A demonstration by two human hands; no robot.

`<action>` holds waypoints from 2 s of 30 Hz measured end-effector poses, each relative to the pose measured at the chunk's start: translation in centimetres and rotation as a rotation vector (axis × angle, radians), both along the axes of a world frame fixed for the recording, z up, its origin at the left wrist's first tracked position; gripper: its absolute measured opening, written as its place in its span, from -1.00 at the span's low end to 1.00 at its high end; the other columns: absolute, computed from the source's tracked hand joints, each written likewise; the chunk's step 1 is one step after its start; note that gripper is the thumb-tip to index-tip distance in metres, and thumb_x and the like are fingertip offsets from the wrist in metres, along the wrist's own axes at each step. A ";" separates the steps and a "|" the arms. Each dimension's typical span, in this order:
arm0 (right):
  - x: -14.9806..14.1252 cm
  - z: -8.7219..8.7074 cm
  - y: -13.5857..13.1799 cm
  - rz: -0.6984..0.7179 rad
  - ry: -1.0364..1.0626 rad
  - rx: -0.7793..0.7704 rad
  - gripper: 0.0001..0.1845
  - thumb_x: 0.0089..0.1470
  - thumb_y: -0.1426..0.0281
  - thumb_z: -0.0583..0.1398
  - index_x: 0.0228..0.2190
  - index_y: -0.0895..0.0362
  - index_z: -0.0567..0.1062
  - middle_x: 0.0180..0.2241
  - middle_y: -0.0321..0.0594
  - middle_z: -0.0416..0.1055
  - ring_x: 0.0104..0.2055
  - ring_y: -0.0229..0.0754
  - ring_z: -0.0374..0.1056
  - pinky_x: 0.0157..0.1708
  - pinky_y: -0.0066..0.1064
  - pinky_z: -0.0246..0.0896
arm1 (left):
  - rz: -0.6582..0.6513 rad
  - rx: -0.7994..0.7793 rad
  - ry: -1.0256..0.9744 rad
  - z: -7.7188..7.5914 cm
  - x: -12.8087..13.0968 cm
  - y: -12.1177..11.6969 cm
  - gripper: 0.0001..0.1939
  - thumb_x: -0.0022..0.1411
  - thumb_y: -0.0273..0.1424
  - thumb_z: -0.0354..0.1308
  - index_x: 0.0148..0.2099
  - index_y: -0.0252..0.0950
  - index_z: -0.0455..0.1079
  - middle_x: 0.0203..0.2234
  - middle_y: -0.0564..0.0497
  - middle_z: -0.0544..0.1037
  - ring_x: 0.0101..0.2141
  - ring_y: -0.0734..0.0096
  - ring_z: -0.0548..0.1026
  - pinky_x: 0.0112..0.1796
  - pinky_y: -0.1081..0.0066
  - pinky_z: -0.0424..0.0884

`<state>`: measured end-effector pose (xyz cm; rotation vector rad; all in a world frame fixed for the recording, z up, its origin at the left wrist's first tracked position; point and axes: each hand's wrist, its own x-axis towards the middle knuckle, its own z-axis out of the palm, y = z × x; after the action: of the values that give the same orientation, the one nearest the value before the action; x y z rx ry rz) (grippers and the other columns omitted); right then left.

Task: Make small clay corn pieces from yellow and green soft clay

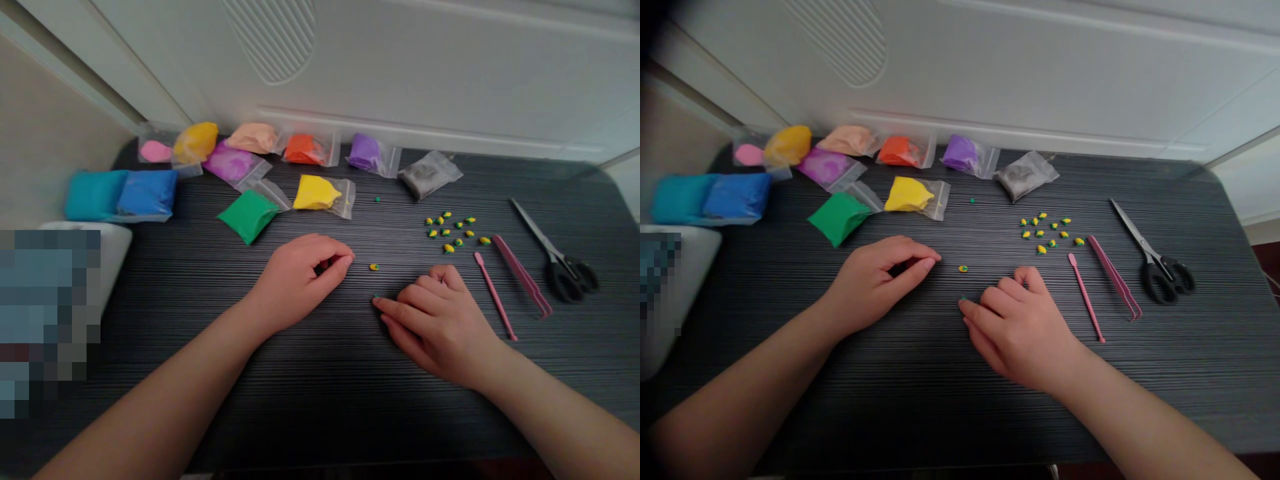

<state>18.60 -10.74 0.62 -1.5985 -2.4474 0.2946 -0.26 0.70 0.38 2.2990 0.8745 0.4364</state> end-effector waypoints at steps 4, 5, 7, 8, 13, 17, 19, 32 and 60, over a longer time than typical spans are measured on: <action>0.0 0.0 0.1 -0.062 -0.006 -0.003 -0.71 0.05 0.36 0.04 -0.15 0.06 0.38 -0.47 -0.28 0.34 -0.39 -0.24 0.15 -0.22 -0.20 -0.10 | -0.006 -0.001 0.006 0.0 0.0 0.0 -0.79 0.18 -0.35 -0.06 -0.26 -0.26 0.38 -0.39 0.08 0.47 -0.34 0.47 0.38 -0.27 0.47 0.25; 0.0 0.0 0.1 -0.072 -0.005 -0.006 -0.70 0.05 0.36 0.04 -0.15 0.07 0.38 -0.46 -0.27 0.34 -0.39 -0.24 0.15 -0.23 -0.20 -0.10 | -0.009 -0.002 0.009 0.0 0.0 0.0 -0.79 0.18 -0.35 -0.06 -0.26 -0.26 0.38 -0.39 0.07 0.47 -0.34 0.47 0.38 -0.27 0.46 0.25; 0.0 0.1 0.1 -0.054 0.001 -0.012 -0.70 0.05 0.36 0.04 -0.15 0.07 0.38 -0.46 -0.27 0.34 -0.38 -0.23 0.15 -0.22 -0.20 -0.10 | -0.009 -0.005 0.011 0.0 0.0 0.0 -0.78 0.18 -0.35 -0.07 -0.26 -0.27 0.38 -0.39 0.06 0.47 -0.34 0.45 0.38 -0.27 0.45 0.25; -0.1 0.1 0.1 -0.033 0.004 -0.015 -0.70 0.05 0.35 0.04 -0.15 0.06 0.38 -0.47 -0.27 0.34 -0.38 -0.23 0.15 -0.21 -0.20 -0.11 | -0.008 -0.008 0.012 0.0 0.0 0.0 -0.78 0.18 -0.34 -0.07 -0.26 -0.27 0.38 -0.39 0.06 0.47 -0.34 0.45 0.38 -0.27 0.45 0.25; -0.1 0.1 -0.1 -0.057 0.011 -0.020 -0.69 0.04 0.37 0.05 -0.13 0.08 0.37 -0.46 -0.25 0.34 -0.37 -0.22 0.15 -0.20 -0.19 -0.11 | -0.013 -0.021 -0.001 0.1 0.0 0.1 -0.79 0.18 -0.35 -0.07 -0.26 -0.27 0.38 -0.38 0.06 0.47 -0.33 0.46 0.38 -0.25 0.45 0.25; -0.4 0.1 -0.1 -0.041 0.023 -0.052 -0.68 0.06 0.36 0.03 -0.11 0.08 0.35 -0.45 -0.26 0.34 -0.36 -0.22 0.15 -0.20 -0.18 -0.11 | -0.015 -0.029 0.008 0.2 -0.1 0.1 -0.79 0.19 -0.35 -0.07 -0.26 -0.26 0.38 -0.41 0.07 0.46 -0.35 0.46 0.37 -0.27 0.45 0.24; -0.5 0.1 -0.1 -0.015 0.026 -0.062 -0.68 0.07 0.35 0.02 -0.11 0.05 0.34 -0.46 -0.28 0.33 -0.37 -0.22 0.15 -0.20 -0.17 -0.11 | -0.017 -0.034 0.006 0.3 -0.1 0.2 -0.79 0.19 -0.36 -0.07 -0.26 -0.26 0.37 -0.41 0.06 0.46 -0.35 0.46 0.36 -0.27 0.44 0.24; -0.4 0.2 -0.2 -0.075 0.004 -0.043 -0.67 0.06 0.36 0.02 -0.10 0.09 0.34 -0.47 -0.24 0.33 -0.38 -0.22 0.16 -0.19 -0.19 -0.13 | -0.011 -0.031 -0.015 0.2 0.0 0.1 -0.79 0.18 -0.35 -0.07 -0.26 -0.25 0.38 -0.39 0.06 0.46 -0.33 0.46 0.38 -0.25 0.45 0.24; -0.3 0.2 -0.3 -0.034 -0.063 0.013 -0.67 0.06 0.36 0.02 -0.10 0.09 0.36 -0.55 -0.29 0.29 -0.43 -0.24 0.10 -0.22 -0.19 -0.13 | -0.023 -0.029 -0.013 0.1 -0.1 0.1 -0.79 0.19 -0.36 -0.07 -0.26 -0.27 0.37 -0.37 0.07 0.47 -0.31 0.46 0.37 -0.23 0.45 0.24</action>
<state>18.32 -11.00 0.85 -1.6674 -2.4600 0.2255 -0.31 0.78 0.44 2.2750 0.8419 0.4262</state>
